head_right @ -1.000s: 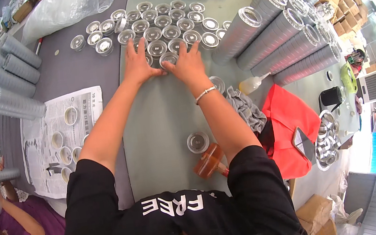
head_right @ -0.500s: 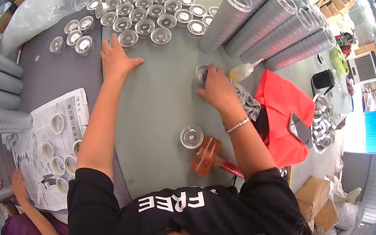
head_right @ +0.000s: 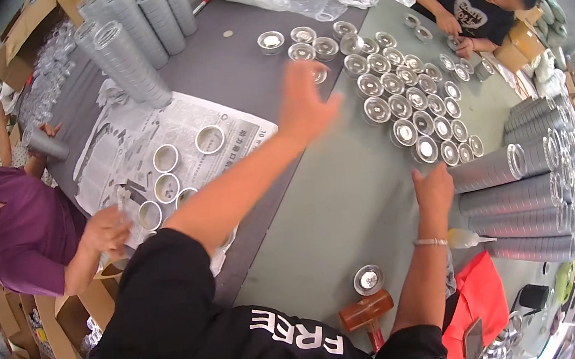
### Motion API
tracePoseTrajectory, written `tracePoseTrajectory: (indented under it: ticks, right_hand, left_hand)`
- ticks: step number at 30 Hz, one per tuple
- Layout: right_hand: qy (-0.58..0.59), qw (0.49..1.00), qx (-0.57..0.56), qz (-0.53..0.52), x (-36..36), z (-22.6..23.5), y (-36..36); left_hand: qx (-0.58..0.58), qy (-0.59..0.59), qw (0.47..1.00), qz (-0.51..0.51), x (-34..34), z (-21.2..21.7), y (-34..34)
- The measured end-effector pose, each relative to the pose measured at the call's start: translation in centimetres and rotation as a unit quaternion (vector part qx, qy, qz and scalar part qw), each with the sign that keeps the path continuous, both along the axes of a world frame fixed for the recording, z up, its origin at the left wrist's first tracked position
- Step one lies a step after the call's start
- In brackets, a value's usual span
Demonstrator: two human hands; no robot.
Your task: The person assembles small metal components at a workbench. They pick up a cylindrical metal piece and a flat circular piece, align them, and use a rubber mallet to tap the circular piece into the cylinder. The person repeats this process for multiple units, stacking the finished assemblies on the table.
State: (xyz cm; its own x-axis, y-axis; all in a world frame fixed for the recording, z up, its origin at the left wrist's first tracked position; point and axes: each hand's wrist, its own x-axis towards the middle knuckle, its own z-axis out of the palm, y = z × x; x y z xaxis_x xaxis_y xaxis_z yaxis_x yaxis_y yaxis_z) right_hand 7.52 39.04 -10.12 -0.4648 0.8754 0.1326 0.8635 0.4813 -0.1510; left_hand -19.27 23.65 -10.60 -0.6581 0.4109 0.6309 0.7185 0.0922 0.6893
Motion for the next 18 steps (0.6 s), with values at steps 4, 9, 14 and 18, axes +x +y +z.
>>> tracePoseTrajectory:
  ticks: [4, 9, 14, 18]
  right_hand:
    - [0.006, 0.996, -0.080, 0.046, 2.7, 3.8, -4.7]
    - [0.058, 0.976, -0.189, 0.088, 4.7, 7.1, -11.1]
    - [0.082, 0.969, -0.192, 0.130, 9.9, 8.0, -13.4]
    - [0.081, 0.970, -0.197, 0.115, 13.1, 8.4, -14.3]
  left_hand:
    - [0.145, 0.061, 0.942, 0.296, -9.2, 2.4, -11.0]
    - [0.132, -0.078, 0.848, 0.508, -16.8, -0.2, -18.7]
    - [0.043, -0.238, 0.821, 0.517, -19.5, -3.2, -19.0]
    - [-0.053, -0.303, 0.804, 0.508, -20.2, -4.5, -19.8]
